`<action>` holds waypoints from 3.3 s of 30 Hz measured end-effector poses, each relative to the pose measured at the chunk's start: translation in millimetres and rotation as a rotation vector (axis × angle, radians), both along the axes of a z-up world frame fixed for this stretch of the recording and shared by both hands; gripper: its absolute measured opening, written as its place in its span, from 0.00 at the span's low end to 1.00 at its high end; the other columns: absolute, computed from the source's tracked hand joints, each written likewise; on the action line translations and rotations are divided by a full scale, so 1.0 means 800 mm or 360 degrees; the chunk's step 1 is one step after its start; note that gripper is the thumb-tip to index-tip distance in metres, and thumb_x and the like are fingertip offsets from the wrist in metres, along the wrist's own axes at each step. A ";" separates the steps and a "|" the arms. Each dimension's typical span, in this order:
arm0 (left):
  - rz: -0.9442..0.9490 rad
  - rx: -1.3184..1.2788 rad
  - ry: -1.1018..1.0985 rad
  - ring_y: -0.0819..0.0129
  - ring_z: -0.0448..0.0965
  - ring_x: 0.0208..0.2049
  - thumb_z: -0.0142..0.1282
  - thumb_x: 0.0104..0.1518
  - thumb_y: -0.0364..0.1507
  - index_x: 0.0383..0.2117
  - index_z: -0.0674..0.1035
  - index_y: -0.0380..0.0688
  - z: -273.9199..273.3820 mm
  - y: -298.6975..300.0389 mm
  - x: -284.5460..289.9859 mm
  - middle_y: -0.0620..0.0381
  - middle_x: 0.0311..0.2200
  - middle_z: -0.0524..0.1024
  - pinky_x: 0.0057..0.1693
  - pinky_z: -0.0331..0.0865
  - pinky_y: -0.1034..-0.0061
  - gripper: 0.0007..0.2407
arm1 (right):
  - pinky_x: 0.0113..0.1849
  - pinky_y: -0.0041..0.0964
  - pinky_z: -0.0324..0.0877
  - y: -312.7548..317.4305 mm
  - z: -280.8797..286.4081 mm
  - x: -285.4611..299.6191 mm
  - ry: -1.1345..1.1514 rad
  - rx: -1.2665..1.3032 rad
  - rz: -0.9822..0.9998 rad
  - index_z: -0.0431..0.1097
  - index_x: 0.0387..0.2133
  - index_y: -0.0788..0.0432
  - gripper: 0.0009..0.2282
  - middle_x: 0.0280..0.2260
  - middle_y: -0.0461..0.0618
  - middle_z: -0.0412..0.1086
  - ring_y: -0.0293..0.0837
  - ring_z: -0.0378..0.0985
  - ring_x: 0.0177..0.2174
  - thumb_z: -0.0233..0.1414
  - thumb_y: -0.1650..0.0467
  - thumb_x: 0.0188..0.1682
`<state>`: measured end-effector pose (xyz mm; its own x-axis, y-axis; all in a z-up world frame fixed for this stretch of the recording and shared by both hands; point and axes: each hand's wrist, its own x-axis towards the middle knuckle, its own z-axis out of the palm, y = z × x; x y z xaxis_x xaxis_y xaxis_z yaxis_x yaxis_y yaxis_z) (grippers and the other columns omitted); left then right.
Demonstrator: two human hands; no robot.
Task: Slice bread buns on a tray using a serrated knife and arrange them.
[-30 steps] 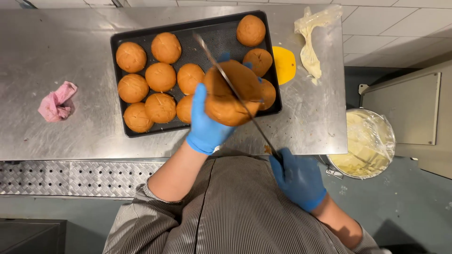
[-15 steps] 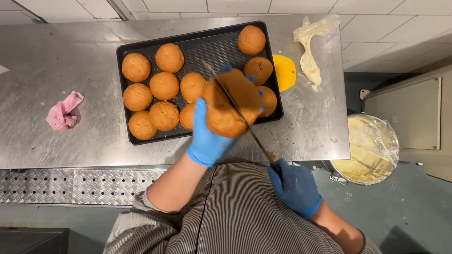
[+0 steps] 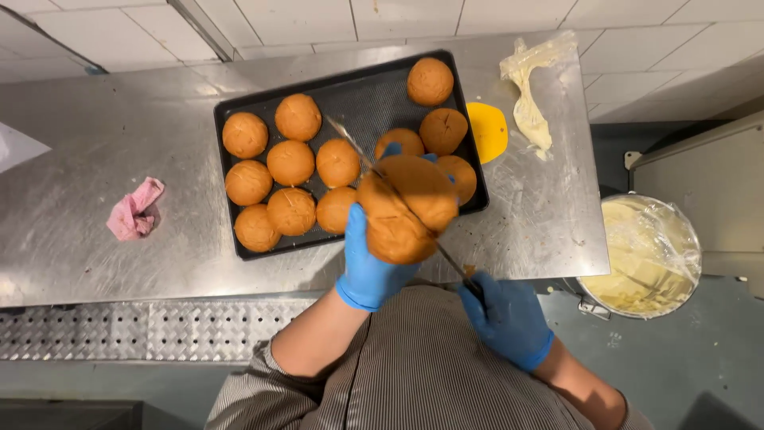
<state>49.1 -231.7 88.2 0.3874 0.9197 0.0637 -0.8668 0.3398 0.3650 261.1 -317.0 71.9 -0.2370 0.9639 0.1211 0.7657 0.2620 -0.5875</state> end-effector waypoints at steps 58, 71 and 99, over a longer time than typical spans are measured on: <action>-0.0058 -0.0038 -0.0064 0.50 0.63 0.68 0.38 0.62 0.57 0.72 0.56 0.43 0.004 0.053 0.002 0.46 0.68 0.60 0.72 0.59 0.47 0.38 | 0.18 0.44 0.65 -0.018 0.039 -0.016 0.0035 0.0202 -0.0130 0.70 0.33 0.62 0.06 0.15 0.53 0.69 0.51 0.73 0.14 0.55 0.70 0.49; -0.0058 0.0073 -0.0195 0.50 0.70 0.64 0.41 0.66 0.51 0.69 0.62 0.43 0.005 0.068 0.014 0.47 0.64 0.68 0.69 0.63 0.54 0.31 | 0.16 0.47 0.65 -0.011 0.037 -0.006 0.0037 0.0059 -0.0103 0.69 0.33 0.62 0.07 0.14 0.55 0.71 0.54 0.73 0.13 0.54 0.69 0.49; 0.0669 0.0046 0.0432 0.61 0.62 0.69 0.40 0.70 0.42 0.70 0.58 0.43 -0.002 0.120 0.024 0.52 0.67 0.61 0.74 0.54 0.63 0.26 | 0.21 0.52 0.67 0.082 -0.012 -0.009 -0.0307 0.0031 -0.0320 0.70 0.29 0.60 0.10 0.16 0.59 0.72 0.59 0.75 0.16 0.53 0.64 0.51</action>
